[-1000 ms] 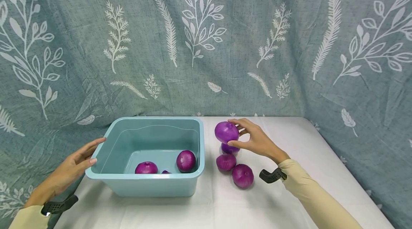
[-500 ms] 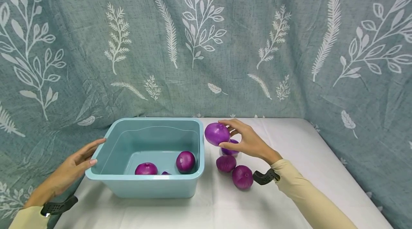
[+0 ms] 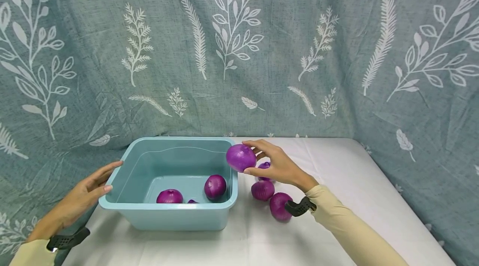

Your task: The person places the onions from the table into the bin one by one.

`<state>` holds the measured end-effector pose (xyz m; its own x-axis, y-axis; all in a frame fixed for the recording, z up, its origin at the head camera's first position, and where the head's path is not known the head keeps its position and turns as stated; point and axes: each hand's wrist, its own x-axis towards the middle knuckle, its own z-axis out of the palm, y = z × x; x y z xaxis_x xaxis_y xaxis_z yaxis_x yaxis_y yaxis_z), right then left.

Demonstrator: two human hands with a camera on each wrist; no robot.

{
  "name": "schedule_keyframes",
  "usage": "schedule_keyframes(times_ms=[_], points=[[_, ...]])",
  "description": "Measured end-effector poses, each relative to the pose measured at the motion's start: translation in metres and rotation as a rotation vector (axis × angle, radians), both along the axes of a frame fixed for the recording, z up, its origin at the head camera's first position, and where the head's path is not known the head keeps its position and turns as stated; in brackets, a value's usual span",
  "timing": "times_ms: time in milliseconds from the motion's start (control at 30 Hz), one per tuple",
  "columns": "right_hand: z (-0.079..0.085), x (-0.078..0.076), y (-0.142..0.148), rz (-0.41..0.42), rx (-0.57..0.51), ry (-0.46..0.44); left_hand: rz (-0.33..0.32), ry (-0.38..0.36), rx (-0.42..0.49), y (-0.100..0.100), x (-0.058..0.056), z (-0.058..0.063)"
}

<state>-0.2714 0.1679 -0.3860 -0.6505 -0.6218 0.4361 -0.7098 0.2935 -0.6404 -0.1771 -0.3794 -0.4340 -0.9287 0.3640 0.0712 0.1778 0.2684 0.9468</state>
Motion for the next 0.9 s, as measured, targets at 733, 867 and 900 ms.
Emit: schedule_keyframes(times_ms=[733, 867, 900], points=[[-0.010, 0.001, -0.025, 0.057, -0.032, -0.002, 0.010, -0.013, -0.016, -0.001, 0.000, -0.002], [-0.016, -0.001, -0.011, 0.002, -0.016, -0.018, 0.017, -0.010, -0.019, -0.001, -0.001, -0.002], [-0.018, -0.002, -0.006, -0.016, -0.006, -0.022, 0.017, -0.011, -0.018, -0.002, -0.001, -0.002]])
